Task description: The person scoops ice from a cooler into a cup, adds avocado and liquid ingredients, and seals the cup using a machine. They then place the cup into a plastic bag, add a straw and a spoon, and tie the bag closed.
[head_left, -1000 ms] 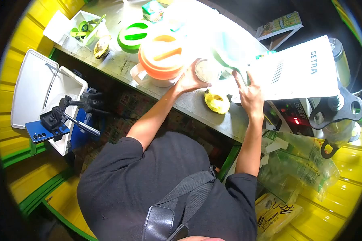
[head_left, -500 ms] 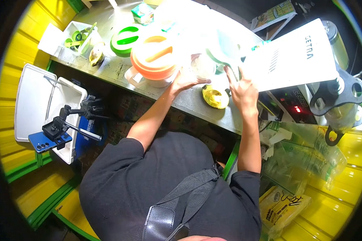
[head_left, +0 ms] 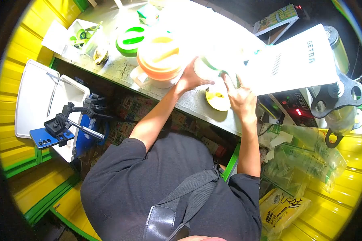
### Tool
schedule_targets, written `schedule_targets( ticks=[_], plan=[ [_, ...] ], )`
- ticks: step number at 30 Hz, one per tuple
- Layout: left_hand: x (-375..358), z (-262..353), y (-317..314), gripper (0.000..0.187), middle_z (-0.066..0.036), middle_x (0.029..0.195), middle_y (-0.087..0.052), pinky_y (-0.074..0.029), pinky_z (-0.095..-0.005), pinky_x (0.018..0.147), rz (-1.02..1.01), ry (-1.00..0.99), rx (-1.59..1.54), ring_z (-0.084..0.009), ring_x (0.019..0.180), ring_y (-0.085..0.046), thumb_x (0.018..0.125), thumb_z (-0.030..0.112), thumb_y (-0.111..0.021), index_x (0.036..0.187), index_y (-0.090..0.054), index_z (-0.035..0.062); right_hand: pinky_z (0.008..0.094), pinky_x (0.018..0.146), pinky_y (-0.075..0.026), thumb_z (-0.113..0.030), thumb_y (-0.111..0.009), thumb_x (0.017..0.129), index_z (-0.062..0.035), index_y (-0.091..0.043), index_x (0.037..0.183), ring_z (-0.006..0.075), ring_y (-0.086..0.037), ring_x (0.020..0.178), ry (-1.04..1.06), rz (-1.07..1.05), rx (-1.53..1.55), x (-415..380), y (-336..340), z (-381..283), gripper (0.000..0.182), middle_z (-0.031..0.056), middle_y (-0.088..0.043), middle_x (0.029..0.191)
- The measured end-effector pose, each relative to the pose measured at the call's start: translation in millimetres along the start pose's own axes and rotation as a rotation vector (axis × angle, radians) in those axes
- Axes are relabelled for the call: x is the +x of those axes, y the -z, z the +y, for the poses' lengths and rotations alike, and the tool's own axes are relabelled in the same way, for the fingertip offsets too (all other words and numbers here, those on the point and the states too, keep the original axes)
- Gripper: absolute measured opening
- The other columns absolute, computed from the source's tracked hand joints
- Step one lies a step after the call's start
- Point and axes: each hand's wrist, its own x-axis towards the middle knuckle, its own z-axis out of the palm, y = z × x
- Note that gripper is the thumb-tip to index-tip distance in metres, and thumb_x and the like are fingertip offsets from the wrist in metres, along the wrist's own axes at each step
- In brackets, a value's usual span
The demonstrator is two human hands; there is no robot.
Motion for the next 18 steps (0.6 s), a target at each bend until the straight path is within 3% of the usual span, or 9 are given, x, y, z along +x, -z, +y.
schedule_targets(
  ticks=[3,5,7,10,12,13,15,17,18],
  plan=[
    [-1,-5,-1,0.101,-0.014,0.134,-0.065,-0.053,-0.0394,0.110,0.027,-0.009,0.109,-0.0241,0.125,-0.063,0.060,0.026,-0.105,0.142,-0.052,0.0012,0.0484,0.087,-0.058,-0.024,-0.077,0.095,-0.0051,-0.068,0.134,0.0398,-0.070,0.107,-0.163,0.033,0.259,-3,0,-15,0.045,0.0198,-0.070,0.131],
    [0,5,0,0.101,-0.014,0.133,-0.065,-0.053,-0.0394,0.110,0.007,-0.025,0.110,-0.0244,0.125,-0.063,0.060,0.026,-0.105,0.143,-0.051,0.0008,0.0474,0.086,-0.058,-0.024,-0.078,0.094,-0.0073,-0.072,0.128,0.0405,-0.071,0.103,-0.130,0.141,0.245,-5,3,-23,0.039,0.0201,-0.072,0.123],
    [-4,5,-1,0.102,-0.015,0.133,-0.065,-0.053,-0.0394,0.110,-0.016,-0.041,0.112,-0.0248,0.126,-0.063,0.061,0.026,-0.105,0.143,-0.050,0.0004,0.0477,0.081,-0.059,-0.028,-0.079,0.093,-0.0047,-0.075,0.116,0.0417,-0.073,0.094,-0.400,0.116,0.488,-5,9,-32,0.032,0.0215,-0.074,0.110],
    [-11,13,-2,0.094,-0.015,0.127,-0.068,-0.056,-0.0397,0.104,0.108,-0.129,0.192,-0.0239,0.120,-0.066,0.064,0.031,-0.103,0.139,-0.055,0.0005,0.0470,0.073,-0.057,-0.027,-0.076,0.096,-0.0047,-0.076,0.108,0.0406,-0.072,0.080,-0.385,0.116,0.492,-13,8,-24,0.025,0.0207,-0.073,0.099],
    [-14,29,2,0.080,-0.014,0.114,-0.074,-0.058,-0.0392,0.097,0.004,-0.043,0.193,-0.0227,0.110,-0.070,0.066,0.038,-0.101,0.128,-0.066,0.0005,0.0465,0.070,-0.056,-0.025,-0.074,0.098,-0.0053,-0.077,0.107,0.0395,-0.071,0.077,-0.444,0.095,0.562,-14,25,-21,0.022,0.0199,-0.073,0.098],
    [-15,26,3,0.080,-0.014,0.114,-0.074,-0.058,-0.0392,0.097,0.008,-0.042,0.194,-0.0227,0.110,-0.070,0.066,0.038,-0.101,0.128,-0.066,0.0005,0.0460,0.068,-0.055,-0.023,-0.072,0.099,-0.0059,-0.077,0.106,0.0384,-0.070,0.073,-0.508,0.074,0.630,-15,34,-19,0.019,0.0191,-0.072,0.096],
    [-16,23,4,0.071,-0.013,0.112,-0.075,-0.059,-0.0367,0.097,-0.168,0.166,0.157,-0.0239,0.108,-0.072,0.074,0.037,-0.097,0.128,-0.069,0.0011,0.0446,0.066,-0.054,-0.021,-0.070,0.101,-0.0078,-0.077,0.107,0.0368,-0.069,0.073,-0.516,0.084,0.586,-24,39,-11,0.016,0.0172,-0.072,0.095],
    [-18,22,8,0.077,-0.015,0.120,-0.073,-0.057,-0.0383,0.100,-0.193,0.239,0.190,-0.0261,0.113,-0.070,0.075,0.039,-0.096,0.134,-0.066,0.0008,0.0447,0.069,-0.054,-0.021,-0.070,0.100,-0.0076,-0.078,0.108,0.0375,-0.070,0.075,-0.449,0.145,0.472,-33,42,-3,0.017,0.0177,-0.071,0.094],
    [-20,23,11,0.083,-0.017,0.127,-0.071,-0.056,-0.0400,0.102,-0.216,0.314,0.224,-0.0284,0.118,-0.068,0.076,0.041,-0.095,0.140,-0.062,0.0005,0.0445,0.072,-0.055,-0.023,-0.071,0.100,-0.0072,-0.077,0.112,0.0392,-0.071,0.080,-0.572,0.136,0.565,-34,54,-6,0.020,0.0185,-0.073,0.098]
  ],
)
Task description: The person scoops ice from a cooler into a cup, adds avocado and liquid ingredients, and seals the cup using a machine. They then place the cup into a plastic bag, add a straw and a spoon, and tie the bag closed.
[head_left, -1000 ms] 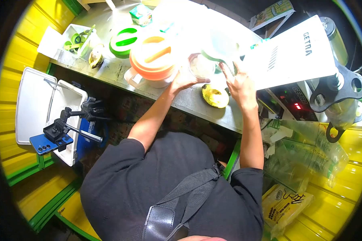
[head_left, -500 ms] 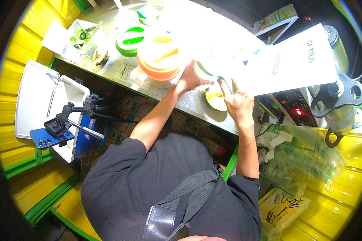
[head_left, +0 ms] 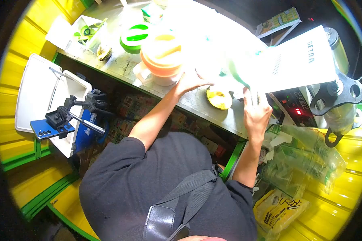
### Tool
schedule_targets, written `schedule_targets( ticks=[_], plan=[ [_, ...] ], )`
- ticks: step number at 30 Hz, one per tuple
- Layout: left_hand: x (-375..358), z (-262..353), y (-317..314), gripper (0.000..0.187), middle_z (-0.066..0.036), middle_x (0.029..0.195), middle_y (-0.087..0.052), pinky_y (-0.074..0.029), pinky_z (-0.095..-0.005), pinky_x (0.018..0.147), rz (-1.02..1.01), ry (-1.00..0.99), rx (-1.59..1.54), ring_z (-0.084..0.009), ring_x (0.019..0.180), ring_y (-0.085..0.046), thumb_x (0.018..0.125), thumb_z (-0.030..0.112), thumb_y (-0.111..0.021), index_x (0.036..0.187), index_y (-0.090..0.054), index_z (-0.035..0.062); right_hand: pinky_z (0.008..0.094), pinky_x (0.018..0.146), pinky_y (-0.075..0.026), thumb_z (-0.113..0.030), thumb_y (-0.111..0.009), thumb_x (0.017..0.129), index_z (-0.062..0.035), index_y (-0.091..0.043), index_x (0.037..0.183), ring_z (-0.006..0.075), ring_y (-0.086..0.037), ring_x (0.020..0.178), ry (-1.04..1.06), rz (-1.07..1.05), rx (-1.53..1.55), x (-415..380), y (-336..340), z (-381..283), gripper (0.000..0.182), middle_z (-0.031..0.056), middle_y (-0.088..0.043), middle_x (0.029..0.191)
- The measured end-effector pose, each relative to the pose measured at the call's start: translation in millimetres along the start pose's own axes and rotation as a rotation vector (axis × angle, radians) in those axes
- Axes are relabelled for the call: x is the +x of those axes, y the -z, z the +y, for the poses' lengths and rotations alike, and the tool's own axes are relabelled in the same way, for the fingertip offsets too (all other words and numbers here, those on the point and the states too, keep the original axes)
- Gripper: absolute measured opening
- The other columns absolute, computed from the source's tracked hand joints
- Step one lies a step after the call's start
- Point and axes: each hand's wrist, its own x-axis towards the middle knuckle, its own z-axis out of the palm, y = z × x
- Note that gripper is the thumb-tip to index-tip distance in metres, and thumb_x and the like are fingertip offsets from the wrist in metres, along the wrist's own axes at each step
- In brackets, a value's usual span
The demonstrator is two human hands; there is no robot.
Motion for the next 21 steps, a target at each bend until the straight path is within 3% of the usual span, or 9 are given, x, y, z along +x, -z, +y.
schedule_targets(
  ticks=[4,7,9,11,15,17,18,19,21],
  plan=[
    [-43,14,-17,0.094,-0.021,0.146,-0.061,-0.053,-0.0447,0.108,0.316,-0.092,0.211,-0.0331,0.133,-0.061,0.074,0.041,-0.095,0.148,-0.054,0.0006,0.0428,0.079,-0.058,-0.025,-0.076,0.097,-0.0030,-0.074,0.121,0.0396,-0.075,0.089,-0.174,0.003,0.001,-16,34,-10,0.032,0.0217,-0.076,0.107],
    [-80,4,-37,0.102,-0.021,0.152,-0.054,-0.047,-0.0467,0.116,0.429,-0.034,0.280,-0.0350,0.141,-0.053,0.071,0.036,-0.097,0.153,-0.047,0.0006,0.0402,0.080,-0.058,-0.017,-0.078,0.095,-0.0017,-0.073,0.120,0.0354,-0.076,0.088,-0.120,-0.038,0.100,-35,61,-12,0.030,0.0214,-0.077,0.103],
    [-111,-32,-56,0.100,-0.020,0.144,-0.059,-0.045,-0.0453,0.119,0.549,-0.180,0.165,-0.0338,0.138,-0.056,0.071,0.030,-0.098,0.153,-0.048,0.0024,0.0379,0.081,-0.057,-0.009,-0.077,0.092,-0.0002,-0.073,0.120,0.0299,-0.076,0.087,0.029,-0.111,0.194,-49,73,-3,0.029,0.0202,-0.077,0.100],
    [-159,-14,-62,0.092,-0.017,0.145,-0.060,-0.045,-0.0440,0.119,0.453,0.035,0.044,-0.0314,0.135,-0.059,0.073,0.023,-0.096,0.151,-0.051,0.0050,0.0367,0.083,-0.057,-0.005,-0.076,0.091,0.0031,-0.072,0.120,0.0256,-0.075,0.088,-0.027,-0.309,0.274,-61,86,-7,0.031,0.0189,-0.078,0.100],
    [-242,-40,-59,0.068,-0.016,0.129,-0.070,-0.055,-0.0401,0.104,0.226,-0.059,-0.057,-0.0269,0.122,-0.068,0.080,0.028,-0.092,0.136,-0.063,0.0034,0.0372,0.084,-0.057,-0.003,-0.077,0.086,0.0047,-0.072,0.121,0.0273,-0.076,0.090,0.056,-0.562,0.435,-83,82,-32,0.036,0.0213,-0.077,0.100],
    [-284,-66,-47,0.063,-0.016,0.122,-0.074,-0.056,-0.0392,0.101,0.157,0.120,0.042,-0.0261,0.117,-0.071,0.082,0.032,-0.091,0.131,-0.066,0.0029,0.0377,0.081,-0.057,-0.004,-0.078,0.085,0.0043,-0.072,0.122,0.0283,-0.076,0.086,0.232,-0.645,0.477,-94,65,-42,0.039,0.0222,-0.076,0.097],
    [-301,-97,-40,0.061,-0.016,0.118,-0.076,-0.057,-0.0386,0.099,0.103,0.227,0.039,-0.0264,0.112,-0.073,0.082,0.036,-0.090,0.128,-0.068,0.0030,0.0321,0.081,-0.055,0.001,-0.075,0.087,0.0067,-0.071,0.121,0.0158,-0.068,0.086,0.242,-0.713,0.496,-100,58,-56,0.035,0.0137,-0.075,0.094],
    [-320,-135,-36,0.064,-0.014,0.119,-0.077,-0.058,-0.0396,0.097,0.122,0.289,0.009,-0.0267,0.110,-0.074,0.081,0.040,-0.090,0.129,-0.069,0.0042,0.0323,0.080,-0.056,-0.002,-0.078,0.088,0.0059,-0.071,0.122,0.0153,-0.069,0.085,0.303,-0.754,0.483,-106,47,-73,0.036,0.0159,-0.076,0.092],
    [-355,-254,-35,0.057,-0.016,0.107,-0.080,-0.059,-0.0424,0.081,0.353,0.046,0.101,-0.0268,0.090,-0.077,0.081,0.046,-0.085,0.119,-0.076,0.0042,0.0382,0.074,-0.057,-0.010,-0.083,0.084,0.0006,-0.073,0.123,0.0338,-0.076,0.078,0.294,-0.848,0.521,-120,23,-115,0.042,0.0236,-0.073,0.089]
  ],
)
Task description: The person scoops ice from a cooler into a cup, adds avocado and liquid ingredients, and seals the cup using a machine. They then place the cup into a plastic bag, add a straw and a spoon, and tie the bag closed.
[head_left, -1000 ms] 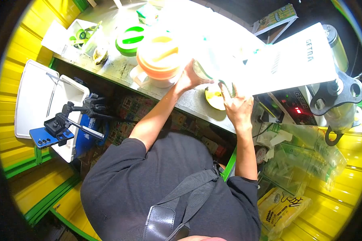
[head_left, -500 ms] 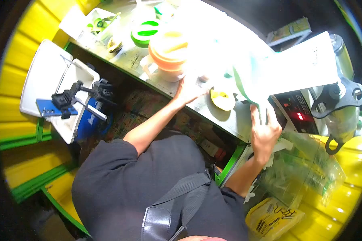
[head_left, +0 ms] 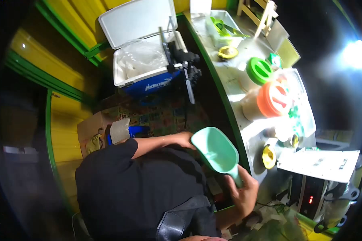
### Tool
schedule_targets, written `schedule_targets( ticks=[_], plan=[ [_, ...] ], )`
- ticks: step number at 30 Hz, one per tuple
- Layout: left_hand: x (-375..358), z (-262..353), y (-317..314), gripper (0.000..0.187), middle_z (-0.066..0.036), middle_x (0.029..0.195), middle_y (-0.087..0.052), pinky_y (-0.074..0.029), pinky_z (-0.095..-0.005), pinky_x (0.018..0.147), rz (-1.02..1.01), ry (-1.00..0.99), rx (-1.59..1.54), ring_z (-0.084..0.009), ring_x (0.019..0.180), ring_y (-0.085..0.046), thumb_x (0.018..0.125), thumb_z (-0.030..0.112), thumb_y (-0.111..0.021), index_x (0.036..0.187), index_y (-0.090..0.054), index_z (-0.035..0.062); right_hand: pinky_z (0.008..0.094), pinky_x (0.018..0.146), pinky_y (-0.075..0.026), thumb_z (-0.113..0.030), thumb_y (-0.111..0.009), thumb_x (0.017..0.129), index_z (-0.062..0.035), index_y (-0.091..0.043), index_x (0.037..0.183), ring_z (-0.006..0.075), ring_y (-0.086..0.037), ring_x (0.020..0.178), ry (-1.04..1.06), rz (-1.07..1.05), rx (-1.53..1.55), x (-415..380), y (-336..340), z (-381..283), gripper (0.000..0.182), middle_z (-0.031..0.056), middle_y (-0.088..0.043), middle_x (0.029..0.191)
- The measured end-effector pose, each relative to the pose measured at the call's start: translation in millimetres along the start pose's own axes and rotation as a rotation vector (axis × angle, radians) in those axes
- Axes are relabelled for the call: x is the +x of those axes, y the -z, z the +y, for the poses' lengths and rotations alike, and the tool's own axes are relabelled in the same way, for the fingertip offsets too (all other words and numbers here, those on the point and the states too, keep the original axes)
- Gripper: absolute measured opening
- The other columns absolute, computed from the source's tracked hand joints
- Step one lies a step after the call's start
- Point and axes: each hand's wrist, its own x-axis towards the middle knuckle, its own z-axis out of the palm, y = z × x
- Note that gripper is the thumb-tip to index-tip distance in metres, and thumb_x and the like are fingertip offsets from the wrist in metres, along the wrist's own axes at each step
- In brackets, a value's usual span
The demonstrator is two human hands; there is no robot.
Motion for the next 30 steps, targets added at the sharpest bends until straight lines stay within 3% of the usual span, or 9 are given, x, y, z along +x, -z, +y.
schedule_targets(
  ticks=[2,5,7,9,16,22,24,28,30],
  plan=[
    [-35,-29,51,0.049,-0.013,0.084,-0.078,-0.058,-0.0438,0.069,0.013,0.252,0.004,-0.0242,0.073,-0.075,0.082,0.046,-0.082,0.111,-0.078,0.0065,0.0381,0.072,-0.057,-0.013,-0.085,0.085,-0.0008,-0.074,0.121,0.0340,-0.076,0.077,0.005,-0.071,0.009,29,-46,-20,0.040,0.0239,-0.074,0.089],
    [-81,-99,116,0.045,-0.012,0.090,-0.078,-0.059,-0.0373,0.073,0.244,0.313,-0.044,-0.0178,0.079,-0.073,0.079,0.038,-0.089,0.109,-0.078,0.0056,0.0423,0.073,-0.058,-0.016,-0.082,0.092,0.0004,-0.071,0.123,0.0418,-0.075,0.085,0.090,-0.124,0.028,77,-134,-42,0.037,0.0266,-0.074,0.093],
    [-104,-65,185,0.041,-0.010,0.101,-0.079,-0.059,-0.0341,0.082,0.362,0.190,-0.136,-0.0164,0.091,-0.074,0.079,0.025,-0.092,0.110,-0.077,0.0021,0.0452,0.074,-0.058,-0.018,-0.078,0.096,0.0004,-0.067,0.129,0.0456,-0.074,0.088,0.132,-0.119,0.071,113,-199,-59,0.039,0.0279,-0.073,0.097],
    [-136,3,252,0.036,-0.008,0.100,-0.078,-0.059,-0.0331,0.084,0.399,0.453,-0.155,-0.0156,0.093,-0.073,0.082,0.023,-0.090,0.108,-0.076,0.0010,0.0491,0.074,-0.057,-0.020,-0.073,0.099,-0.0005,-0.063,0.133,0.0480,-0.072,0.088,0.188,-0.081,0.050,156,-259,-85,0.040,0.0288,-0.073,0.100],
    [-202,-34,365,0.040,-0.009,0.103,-0.078,-0.060,-0.0324,0.085,0.587,0.529,-0.268,-0.0159,0.094,-0.074,0.083,0.024,-0.091,0.112,-0.075,0.0010,0.0531,0.070,-0.059,-0.021,-0.069,0.097,0.0009,-0.060,0.115,0.0453,-0.072,0.079,0.404,0.184,-0.382,319,-421,-130,0.030,0.0244,-0.071,0.089],
    [-235,-57,403,0.034,-0.008,0.106,-0.077,-0.060,-0.0293,0.082,0.733,0.446,-0.460,-0.0149,0.092,-0.073,0.089,0.015,-0.087,0.117,-0.072,0.0021,0.0515,0.065,-0.059,-0.023,-0.075,0.090,-0.0007,-0.062,0.100,0.0400,-0.071,0.074,0.345,0.257,-0.605,354,-447,-125,0.028,0.0212,-0.069,0.082],
    [-246,-66,409,0.032,-0.007,0.103,-0.075,-0.059,-0.0279,0.081,0.735,0.418,-0.549,-0.0133,0.089,-0.071,0.091,0.014,-0.085,0.117,-0.071,0.0013,0.0509,0.067,-0.058,-0.021,-0.076,0.089,-0.0018,-0.061,0.100,0.0400,-0.071,0.073,0.590,0.467,-0.526,346,-431,-139,0.027,0.0201,-0.067,0.076],
    [-260,-78,421,0.031,-0.007,0.102,-0.075,-0.059,-0.0279,0.080,0.753,0.468,-0.533,-0.0127,0.090,-0.071,0.093,0.015,-0.083,0.117,-0.070,0.0002,0.0509,0.078,-0.057,-0.021,-0.070,0.100,0.0036,-0.059,0.127,0.0462,-0.073,0.091,0.168,0.446,0.014,332,-390,-211,0.038,0.0278,-0.073,0.096],
    [-261,-78,426,0.031,-0.007,0.102,-0.074,-0.060,-0.0279,0.080,0.737,0.472,-0.538,-0.0128,0.091,-0.071,0.093,0.015,-0.082,0.118,-0.069,0.0001,0.0468,0.100,-0.052,-0.025,-0.065,0.106,0.0057,-0.049,0.146,0.0423,-0.069,0.116,0.099,0.543,0.246,357,-386,-225,0.053,0.0337,-0.066,0.127]
  ],
)
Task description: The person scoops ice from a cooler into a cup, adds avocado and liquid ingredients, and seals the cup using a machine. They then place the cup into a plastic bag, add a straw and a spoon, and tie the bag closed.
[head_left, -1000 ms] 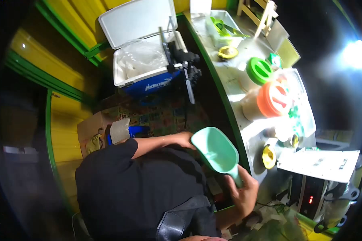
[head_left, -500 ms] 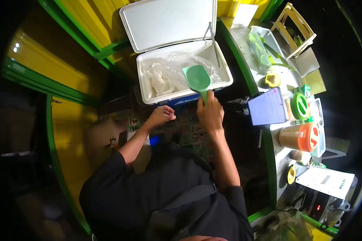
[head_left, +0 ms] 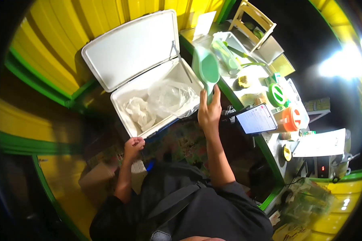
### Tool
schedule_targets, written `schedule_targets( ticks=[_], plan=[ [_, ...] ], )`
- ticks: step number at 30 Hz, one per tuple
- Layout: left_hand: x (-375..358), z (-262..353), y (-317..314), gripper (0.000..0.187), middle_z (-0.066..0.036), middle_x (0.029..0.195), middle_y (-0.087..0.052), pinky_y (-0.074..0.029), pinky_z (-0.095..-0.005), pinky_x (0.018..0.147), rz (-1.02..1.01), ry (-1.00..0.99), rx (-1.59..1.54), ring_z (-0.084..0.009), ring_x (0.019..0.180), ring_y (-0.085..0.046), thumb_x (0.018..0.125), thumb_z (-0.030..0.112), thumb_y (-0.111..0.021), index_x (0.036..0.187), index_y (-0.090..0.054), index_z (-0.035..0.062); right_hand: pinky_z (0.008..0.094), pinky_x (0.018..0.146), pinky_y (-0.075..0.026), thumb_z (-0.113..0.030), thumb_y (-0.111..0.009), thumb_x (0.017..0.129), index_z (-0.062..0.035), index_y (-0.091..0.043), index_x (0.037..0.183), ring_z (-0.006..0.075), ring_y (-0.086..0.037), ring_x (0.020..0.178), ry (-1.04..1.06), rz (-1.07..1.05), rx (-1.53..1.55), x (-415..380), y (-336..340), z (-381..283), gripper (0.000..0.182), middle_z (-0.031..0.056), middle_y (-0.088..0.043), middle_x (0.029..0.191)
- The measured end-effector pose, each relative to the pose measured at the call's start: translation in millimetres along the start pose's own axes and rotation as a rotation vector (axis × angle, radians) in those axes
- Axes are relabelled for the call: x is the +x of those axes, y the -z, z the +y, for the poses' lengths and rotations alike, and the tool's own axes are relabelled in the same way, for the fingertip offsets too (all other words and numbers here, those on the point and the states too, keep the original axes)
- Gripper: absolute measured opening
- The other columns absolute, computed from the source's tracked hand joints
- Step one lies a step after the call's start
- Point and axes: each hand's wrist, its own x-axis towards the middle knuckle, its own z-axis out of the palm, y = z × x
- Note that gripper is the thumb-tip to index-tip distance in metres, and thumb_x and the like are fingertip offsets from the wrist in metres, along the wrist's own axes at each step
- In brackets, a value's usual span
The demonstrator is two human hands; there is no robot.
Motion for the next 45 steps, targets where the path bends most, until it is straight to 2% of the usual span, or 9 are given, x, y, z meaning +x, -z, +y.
schedule_targets(
  ticks=[7,17,20,22,26,29,33,36,45],
  plan=[
    [5,18,4,0.026,-0.008,0.101,-0.075,-0.063,-0.0282,0.077,-0.057,-0.008,-0.065,-0.0146,0.088,-0.073,0.095,0.010,-0.080,0.116,-0.069,-0.0008,0.0501,0.117,-0.039,-0.025,-0.058,0.105,0.0169,-0.028,0.156,0.0533,-0.049,0.138,-0.122,0.502,0.115,179,-65,74,0.073,0.0407,-0.048,0.150],
    [7,22,-20,0.036,-0.008,0.107,-0.073,-0.061,-0.0277,0.079,-0.096,-0.065,-0.064,-0.0137,0.095,-0.071,0.092,0.014,-0.084,0.121,-0.069,0.0001,0.0475,0.130,-0.024,-0.048,-0.062,0.103,0.0189,-0.004,0.161,0.0499,-0.027,0.156,-0.194,0.373,0.269,224,-60,85,0.106,0.0412,-0.008,0.169],
    [15,35,-44,0.038,-0.005,0.105,-0.072,-0.060,-0.0265,0.078,-0.164,-0.010,-0.003,-0.0116,0.091,-0.069,0.092,0.016,-0.085,0.122,-0.068,0.0007,0.0483,0.104,-0.047,-0.022,-0.070,0.099,0.0131,-0.043,0.146,0.0421,-0.059,0.116,-0.151,0.071,0.198,157,-75,104,0.064,0.0381,-0.058,0.131],
    [27,38,-61,0.036,-0.004,0.104,-0.071,-0.058,-0.0254,0.078,-0.277,0.014,-0.008,-0.0100,0.089,-0.067,0.093,0.016,-0.084,0.122,-0.069,0.0012,0.0429,0.094,-0.052,-0.014,-0.073,0.098,0.0100,-0.042,0.149,0.0368,-0.059,0.104,0.512,0.319,-0.193,70,-106,135,0.065,0.0322,-0.057,0.129],
    [37,39,-98,0.032,-0.004,0.105,-0.073,-0.058,-0.0260,0.079,-0.423,-0.034,0.096,-0.0100,0.093,-0.069,0.094,0.015,-0.082,0.120,-0.069,0.0007,0.0509,0.122,-0.038,-0.022,-0.066,0.099,0.0076,-0.043,0.153,0.0482,-0.046,0.145,0.422,-0.683,-0.288,-97,-11,179,0.066,0.0356,-0.048,0.153],
    [37,42,-137,0.030,-0.004,0.105,-0.075,-0.057,-0.0263,0.081,-0.528,0.025,0.209,-0.0106,0.094,-0.071,0.095,0.014,-0.082,0.118,-0.070,0.0012,0.0471,0.115,-0.047,-0.029,-0.061,0.096,-0.0033,-0.065,0.141,0.0356,-0.058,0.138,-0.347,-1.594,-0.562,-112,125,156,0.052,0.0219,-0.062,0.148],
    [15,39,-196,0.027,-0.004,0.105,-0.076,-0.058,-0.0266,0.082,-0.692,0.004,0.329,-0.0109,0.094,-0.071,0.096,0.015,-0.082,0.117,-0.071,0.0017,0.0509,0.085,-0.061,-0.037,-0.064,0.097,-0.0005,-0.077,0.093,0.0456,-0.073,0.093,-0.368,-0.185,-0.900,-95,262,178,0.039,0.0252,-0.075,0.095],
    [-5,32,-253,0.027,-0.004,0.106,-0.076,-0.058,-0.0272,0.085,-0.853,0.014,0.416,-0.0107,0.096,-0.071,0.095,0.016,-0.083,0.117,-0.072,0.0029,0.0521,0.097,-0.055,-0.049,-0.067,0.099,0.0060,-0.069,0.123,0.0480,-0.068,0.112,-0.242,0.416,-0.595,-33,308,146,0.061,0.0304,-0.072,0.117],
    [-85,30,-435,0.029,-0.008,0.114,-0.076,-0.058,-0.0331,0.096,-0.907,-0.121,0.400,-0.0155,0.107,-0.072,0.097,0.012,-0.080,0.121,-0.070,-0.0003,0.0295,0.086,-0.049,-0.045,-0.061,0.110,-0.0008,-0.071,0.109,0.0123,-0.060,0.092,-0.216,0.514,0.410,50,341,222,0.046,0.0021,-0.069,0.099]
  ],
)
